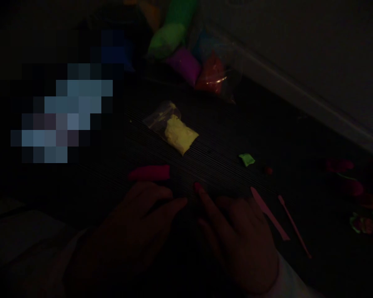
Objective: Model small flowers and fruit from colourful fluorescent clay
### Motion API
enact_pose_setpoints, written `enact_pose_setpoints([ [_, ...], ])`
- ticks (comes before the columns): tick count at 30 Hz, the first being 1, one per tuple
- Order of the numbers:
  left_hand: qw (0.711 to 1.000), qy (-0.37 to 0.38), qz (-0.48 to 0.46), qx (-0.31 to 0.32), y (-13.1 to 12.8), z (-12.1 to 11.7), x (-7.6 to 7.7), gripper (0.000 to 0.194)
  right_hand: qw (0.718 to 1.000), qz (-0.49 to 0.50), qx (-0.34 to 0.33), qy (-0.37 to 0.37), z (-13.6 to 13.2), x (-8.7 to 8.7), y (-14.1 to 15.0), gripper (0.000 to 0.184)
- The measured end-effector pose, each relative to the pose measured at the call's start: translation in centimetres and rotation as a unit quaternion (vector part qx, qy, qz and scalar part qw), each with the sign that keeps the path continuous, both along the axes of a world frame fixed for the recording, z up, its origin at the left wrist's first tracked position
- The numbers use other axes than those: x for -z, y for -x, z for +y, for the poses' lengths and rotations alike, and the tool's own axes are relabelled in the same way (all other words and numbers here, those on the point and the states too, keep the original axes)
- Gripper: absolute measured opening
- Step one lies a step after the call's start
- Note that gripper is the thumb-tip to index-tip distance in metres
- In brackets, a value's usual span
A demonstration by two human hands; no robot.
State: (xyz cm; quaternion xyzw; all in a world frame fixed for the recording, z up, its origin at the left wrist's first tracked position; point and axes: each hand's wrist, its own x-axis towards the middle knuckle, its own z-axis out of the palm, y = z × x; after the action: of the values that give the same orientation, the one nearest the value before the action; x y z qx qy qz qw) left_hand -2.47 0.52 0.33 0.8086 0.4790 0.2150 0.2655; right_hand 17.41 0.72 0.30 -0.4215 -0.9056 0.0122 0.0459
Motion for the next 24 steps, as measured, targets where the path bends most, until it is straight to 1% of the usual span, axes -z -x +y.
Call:
enact_pose_setpoints([
  [5,1.0,-0.011,-0.004,0.0,0.0,0.0,0.1,0.024,1.0,-0.006,-0.002,-0.006,0.4,-0.2,0.1,0.045],
  [13,0.999,-0.014,-0.003,0.028,0.1,0.0,0.1,0.023,1.0,-0.005,-0.007,-0.008,1.3,0.0,0.6,0.044],
  [19,1.0,0.01,-0.005,0.012,0.1,0.0,0.1,0.023,1.0,-0.002,-0.004,-0.004,1.9,0.0,0.9,0.039],
  [24,1.0,-0.004,-0.007,0.007,0.0,-0.1,0.2,0.024,1.0,-0.008,-0.006,-0.006,2.3,0.1,1.1,0.039],
])
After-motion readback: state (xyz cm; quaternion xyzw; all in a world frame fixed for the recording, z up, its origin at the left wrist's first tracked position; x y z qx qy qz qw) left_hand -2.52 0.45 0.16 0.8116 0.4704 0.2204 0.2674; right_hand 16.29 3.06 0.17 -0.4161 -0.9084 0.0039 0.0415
